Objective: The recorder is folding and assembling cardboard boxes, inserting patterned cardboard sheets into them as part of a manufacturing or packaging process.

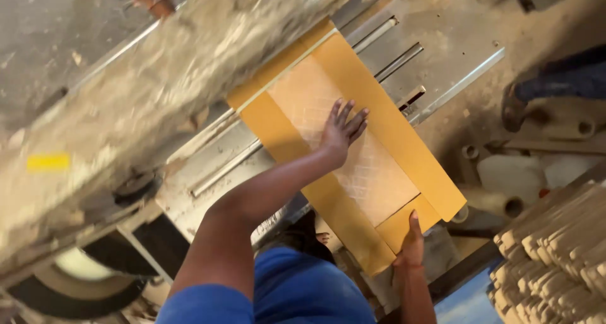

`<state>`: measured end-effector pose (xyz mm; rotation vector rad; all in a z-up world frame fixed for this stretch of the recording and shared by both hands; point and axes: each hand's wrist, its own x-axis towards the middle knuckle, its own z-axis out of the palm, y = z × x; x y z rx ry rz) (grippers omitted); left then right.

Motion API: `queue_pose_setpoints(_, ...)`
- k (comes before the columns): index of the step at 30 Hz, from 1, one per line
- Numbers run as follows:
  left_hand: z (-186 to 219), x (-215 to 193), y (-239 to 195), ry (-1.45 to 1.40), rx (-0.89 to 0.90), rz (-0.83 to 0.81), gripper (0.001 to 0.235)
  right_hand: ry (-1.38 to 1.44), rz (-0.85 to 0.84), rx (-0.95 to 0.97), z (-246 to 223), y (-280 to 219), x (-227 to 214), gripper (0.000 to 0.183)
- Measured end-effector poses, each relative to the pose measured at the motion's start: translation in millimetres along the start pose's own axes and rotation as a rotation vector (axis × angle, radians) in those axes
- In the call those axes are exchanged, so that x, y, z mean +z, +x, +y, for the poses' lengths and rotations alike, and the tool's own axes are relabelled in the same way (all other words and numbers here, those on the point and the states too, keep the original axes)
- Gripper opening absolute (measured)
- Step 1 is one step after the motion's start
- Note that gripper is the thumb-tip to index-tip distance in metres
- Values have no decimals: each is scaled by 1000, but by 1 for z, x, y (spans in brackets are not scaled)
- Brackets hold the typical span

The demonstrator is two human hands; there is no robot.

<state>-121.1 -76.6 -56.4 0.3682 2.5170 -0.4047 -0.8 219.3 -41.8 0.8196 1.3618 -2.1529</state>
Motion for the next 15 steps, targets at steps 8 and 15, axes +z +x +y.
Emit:
queue_pose_setpoints(8, -40, -22, -15, -27, 105, 9, 90, 13, 82, -41, 11, 26, -2, 63)
queue_pose_setpoints(15, -149, 132, 50, -20, -129, 356, 73, 17, 13, 214, 59, 104, 68, 60)
